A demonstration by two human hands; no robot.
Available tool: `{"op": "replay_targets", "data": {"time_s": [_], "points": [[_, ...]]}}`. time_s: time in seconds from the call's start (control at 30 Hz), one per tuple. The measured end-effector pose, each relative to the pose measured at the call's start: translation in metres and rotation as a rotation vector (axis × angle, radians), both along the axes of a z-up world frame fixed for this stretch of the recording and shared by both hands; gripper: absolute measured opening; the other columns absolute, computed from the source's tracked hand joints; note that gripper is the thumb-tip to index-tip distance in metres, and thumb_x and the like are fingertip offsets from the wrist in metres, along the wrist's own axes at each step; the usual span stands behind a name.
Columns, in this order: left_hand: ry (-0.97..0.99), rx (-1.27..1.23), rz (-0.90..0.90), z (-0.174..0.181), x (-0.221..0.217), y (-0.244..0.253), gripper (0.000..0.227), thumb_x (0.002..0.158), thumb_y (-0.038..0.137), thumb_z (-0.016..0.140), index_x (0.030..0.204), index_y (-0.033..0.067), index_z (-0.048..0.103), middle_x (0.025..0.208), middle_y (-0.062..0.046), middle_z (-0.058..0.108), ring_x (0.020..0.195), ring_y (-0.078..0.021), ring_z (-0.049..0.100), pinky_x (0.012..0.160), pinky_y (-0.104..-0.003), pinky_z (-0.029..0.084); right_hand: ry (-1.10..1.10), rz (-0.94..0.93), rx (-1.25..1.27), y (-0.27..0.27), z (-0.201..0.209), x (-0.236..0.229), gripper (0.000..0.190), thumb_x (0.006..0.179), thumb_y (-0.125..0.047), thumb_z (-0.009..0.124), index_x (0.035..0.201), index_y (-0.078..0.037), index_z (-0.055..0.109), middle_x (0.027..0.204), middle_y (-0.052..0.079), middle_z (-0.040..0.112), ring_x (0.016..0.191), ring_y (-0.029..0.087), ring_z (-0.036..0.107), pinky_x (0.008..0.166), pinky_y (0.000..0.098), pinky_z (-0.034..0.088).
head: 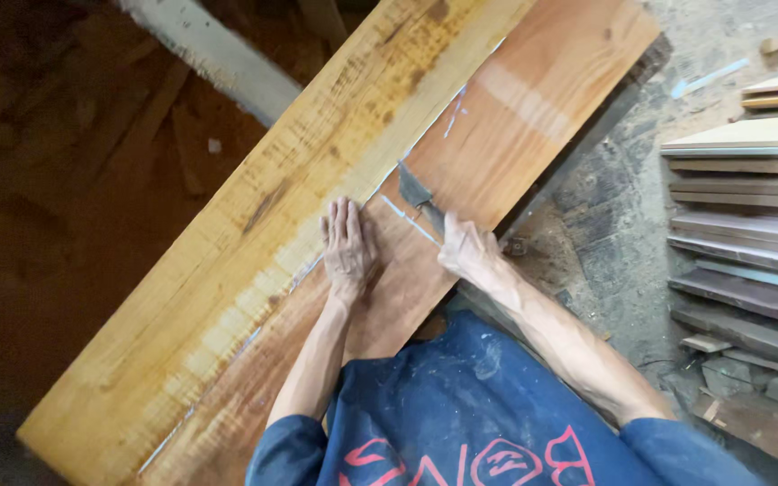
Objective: The person applies white adhesive along the edge of a wooden plank using a small spatula, then joins it to another plank on a workbench. They press the pieces together and use a hammer to tap the joint, ensuring alignment and adhesion.
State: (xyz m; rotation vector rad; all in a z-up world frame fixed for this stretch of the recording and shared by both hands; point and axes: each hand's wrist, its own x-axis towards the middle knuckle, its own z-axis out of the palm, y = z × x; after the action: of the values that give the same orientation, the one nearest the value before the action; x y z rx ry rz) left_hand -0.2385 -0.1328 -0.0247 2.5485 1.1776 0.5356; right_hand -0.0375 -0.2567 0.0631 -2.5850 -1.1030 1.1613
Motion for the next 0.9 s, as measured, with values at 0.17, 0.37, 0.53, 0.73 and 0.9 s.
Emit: {"op": "replay_targets", "data": {"time_s": [0.17,0.37,0.53,0.73,0.9], "points": [[0.002,-0.06,0.036,0.003,0.0,-0.002,0.054,0.1,0.032,0.06,0.143,0.0005,0.055,0.152,-0.018,0.052,0.147,-0.0342,0.043,0.126,-0.052,0.021,0.104,0.004,0.385,-0.019,-0.009,0.009,0.042,0.072,-0.015,0.076,0.107,-0.001,0.057,0.085,0.028,0.071,0.078,0.041,0.071,0.066,0.0516,0.056],[0.051,-0.129,-0.023,0.015,0.061,0.023,0.074,0.092,0.045,0.07,0.148,0.0004,0.049,0.156,-0.017,0.047,0.15,-0.0346,0.037,0.126,-0.053,0.02,0.969,-0.867,0.442,-0.085,0.02,0.028,0.041,0.073,-0.001,0.069,0.112,0.001,0.054,0.071,0.012,0.062,0.053,0.021,0.064,0.047,0.0381,0.055],[0.275,-0.284,-0.149,0.029,0.115,0.045,0.114,0.075,0.056,0.081,0.155,-0.0052,0.027,0.164,-0.023,0.026,0.153,-0.0374,0.02,0.122,-0.056,0.017,0.991,-1.391,0.719,-0.149,0.016,0.09,0.026,0.081,-0.008,0.064,0.105,-0.002,0.056,0.071,0.01,0.061,0.059,0.022,0.063,0.055,0.0393,0.055],[0.403,-0.411,-0.093,0.04,0.13,0.048,0.12,0.069,0.053,0.086,0.157,-0.0026,0.025,0.167,-0.021,0.02,0.156,-0.0351,0.017,0.123,-0.054,0.017,0.892,-1.632,0.873,-0.112,-0.028,0.122,0.01,0.087,-0.014,0.062,0.086,-0.006,0.057,0.071,0.009,0.06,0.064,0.024,0.061,0.062,0.0385,0.055],[0.439,-0.385,-0.087,0.042,0.133,0.048,0.122,0.068,0.053,0.088,0.157,-0.0022,0.026,0.167,-0.019,0.022,0.155,-0.0357,0.019,0.123,-0.057,0.018,1.246,-1.341,0.61,-0.091,-0.047,0.099,0.02,0.087,-0.02,0.059,0.074,-0.005,0.056,0.066,0.01,0.06,0.058,0.027,0.061,0.059,0.039,0.055]]}}
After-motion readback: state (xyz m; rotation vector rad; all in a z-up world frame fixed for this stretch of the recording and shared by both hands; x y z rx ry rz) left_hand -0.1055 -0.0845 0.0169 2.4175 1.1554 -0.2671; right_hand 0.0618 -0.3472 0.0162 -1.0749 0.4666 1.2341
